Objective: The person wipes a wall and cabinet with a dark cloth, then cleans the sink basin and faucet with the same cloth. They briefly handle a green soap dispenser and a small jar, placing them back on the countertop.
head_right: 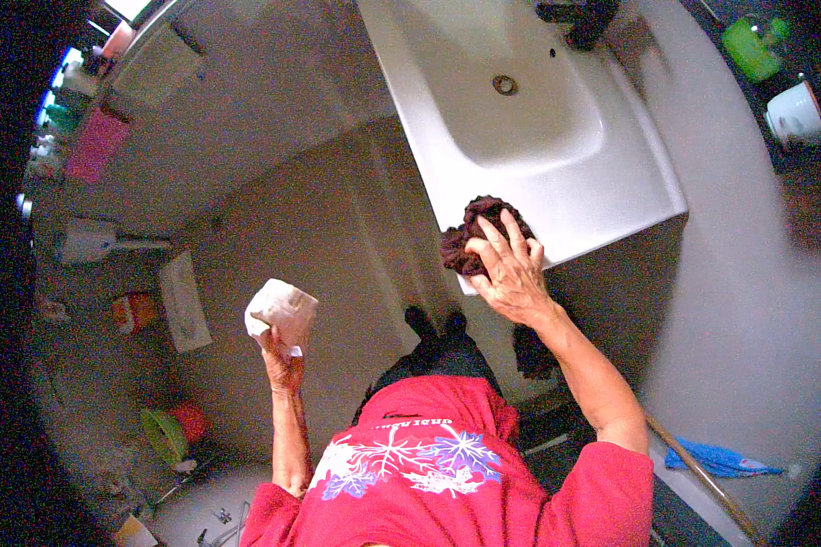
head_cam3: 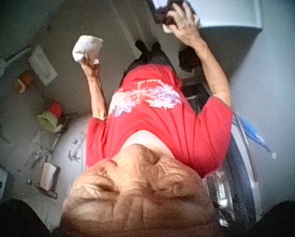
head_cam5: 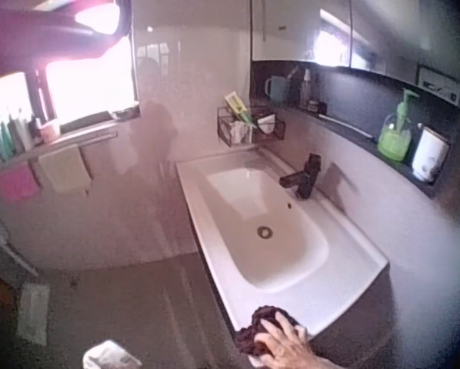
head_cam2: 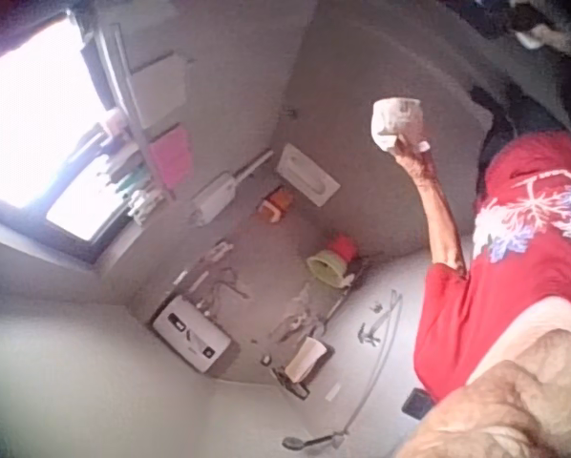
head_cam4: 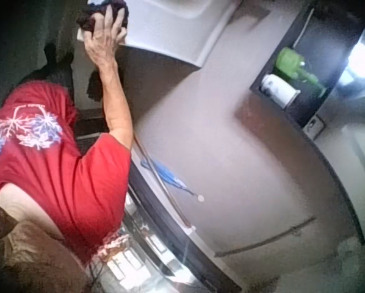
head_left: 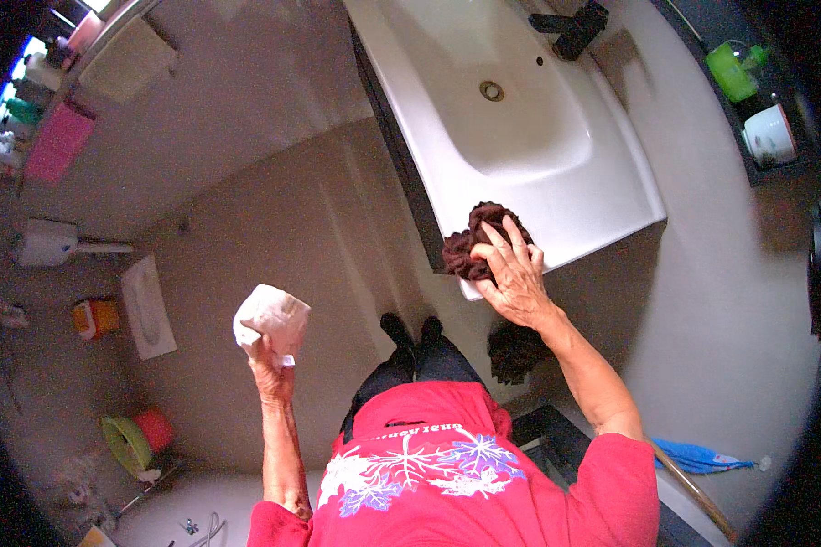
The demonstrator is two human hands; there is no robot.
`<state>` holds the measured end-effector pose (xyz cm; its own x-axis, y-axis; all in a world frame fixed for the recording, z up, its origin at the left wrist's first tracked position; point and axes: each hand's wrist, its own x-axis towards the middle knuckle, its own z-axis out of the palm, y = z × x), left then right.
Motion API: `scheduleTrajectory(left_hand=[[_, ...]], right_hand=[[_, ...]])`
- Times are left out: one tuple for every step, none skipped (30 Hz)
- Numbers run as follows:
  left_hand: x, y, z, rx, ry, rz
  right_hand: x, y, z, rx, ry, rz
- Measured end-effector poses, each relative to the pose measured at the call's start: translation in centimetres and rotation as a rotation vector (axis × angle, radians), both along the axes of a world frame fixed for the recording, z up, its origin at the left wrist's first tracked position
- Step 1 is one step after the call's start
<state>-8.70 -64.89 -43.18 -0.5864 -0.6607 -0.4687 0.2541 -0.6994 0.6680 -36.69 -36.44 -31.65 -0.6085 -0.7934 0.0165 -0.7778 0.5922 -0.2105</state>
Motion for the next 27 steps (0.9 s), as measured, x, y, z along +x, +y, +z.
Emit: scheduleTrajectory(left_hand=[[0.1, 0.1, -0.3, 0.073, 0.053, 0.005], [0.4, 0.4, -0.5, -0.005, 0.014, -0.029], [0.4, 0.2, -0.6, -0.002, 0.008, -0.051], [0.5, 0.2, -0.6, 0.001, 0.019, -0.092], [0.5, -0.3, -0.5, 0.047, 0.054, -0.097], [0.4, -0.5, -0.4, 0.089, 0.12, -0.121], [0.4, -0.7, -0.1, 0.139, 0.179, -0.144], [0.4, -1.0, 0.1, 0.149, 0.13, -0.143], [0.4, -1.0, 0.5, 0.157, 0.086, -0.144], [0.2, -1.1, 0.8, 0.196, 0.001, -0.117], [0.0, -0.8, 1.0, 0.054, 0.054, -0.18], [0.0, -0.6, 1.4, 0.011, 0.029, -0.164], [-0.1, -0.5, 1.7, -0.028, 0.029, -0.167], [-0.4, -0.3, 1.8, -0.077, 0.094, -0.154], [-0.4, -0.3, 1.9, -0.029, 0.069, -0.127], [-0.5, 0.1, 1.9, 0.0, 0.002, -0.119], [-0.6, 0.2, 1.7, 0.009, -0.01, -0.101], [-0.7, 0.1, 1.4, 0.013, -0.014, -0.086], [-0.8, 0.0, 0.9, 0.036, -0.034, -0.078], [-0.7, 0.1, 0.6, 0.045, 0.02, -0.104], [-0.5, 0.1, 0.2, 0.041, 0.044, -0.118], [-0.2, 0.0, -0.1, 0.024, 0.092, -0.158], [0.3, 0.0, -0.2, 0.075, 0.055, -0.119], [0.6, -0.1, -0.2, 0.075, 0.0, -0.084], [0.7, -0.1, -0.3, 0.068, -0.008, -0.06], [0.7, -0.2, -0.2, 0.074, -0.061, -0.01], [0.7, 0.0, 0.0, 0.039, 0.0, -0.068]], right_hand=[[-0.5, -1.4, -0.4, -0.016, 0.027, -0.017], [-0.8, -3.0, -0.6, -0.025, 0.051, -0.043], [-1.3, -5.1, -0.9, -0.017, 0.091, -0.04], [-1.6, -7.1, -1.2, -0.074, 0.1, -0.034], [-1.8, -9.4, -1.5, -0.096, 0.099, -0.033], [-2.0, -11.3, -1.9, -0.105, 0.127, -0.016], [-1.6, -13.3, -2.4, -0.132, 0.137, -0.028], [-1.3, -14.9, -2.9, -0.173, 0.13, -0.04], [-0.5, -15.4, -3.1, -0.196, 0.161, -0.069], [-0.1, -15.8, -3.3, -0.194, 0.178, -0.086], [0.3, -15.0, -3.4, -0.231, 0.165, -0.058], [0.8, -14.1, -3.4, -0.266, 0.148, -0.026], [1.1, -12.8, -3.3, -0.237, 0.146, -0.012], [1.2, -11.4, -3.1, -0.275, 0.172, -0.003], [0.5, -10.2, -2.9, -0.222, 0.165, -0.028], [-0.6, -8.2, -2.6, -0.17, 0.156, -0.035], [-2.1, -6.9, -2.5, -0.092, 0.163, -0.046], [-3.4, -5.9, -2.4, -0.105, 0.221, -0.031], [-5.0, -5.0, -2.3, -0.025, 0.14, -0.02], [-6.7, -3.8, -2.1, 0.071, 0.055, -0.011], [-8.3, -3.1, -2.0, 0.148, 0.102, 0.001], [-9.9, -2.7, -2.0, 0.179, 0.18, 0.029], [-11.7, -2.7, -2.0, 0.347, 0.11, -0.019], [-12.9, -2.8, -1.9, 0.443, 0.077, -0.073], [-14.0, -2.7, -1.8, 0.458, 0.118, -0.089], [-14.4, -2.7, -1.7, 0.538, 0.148, -0.122], [-14.7, -2.5, -1.8, 0.488, 0.083, -0.09]])
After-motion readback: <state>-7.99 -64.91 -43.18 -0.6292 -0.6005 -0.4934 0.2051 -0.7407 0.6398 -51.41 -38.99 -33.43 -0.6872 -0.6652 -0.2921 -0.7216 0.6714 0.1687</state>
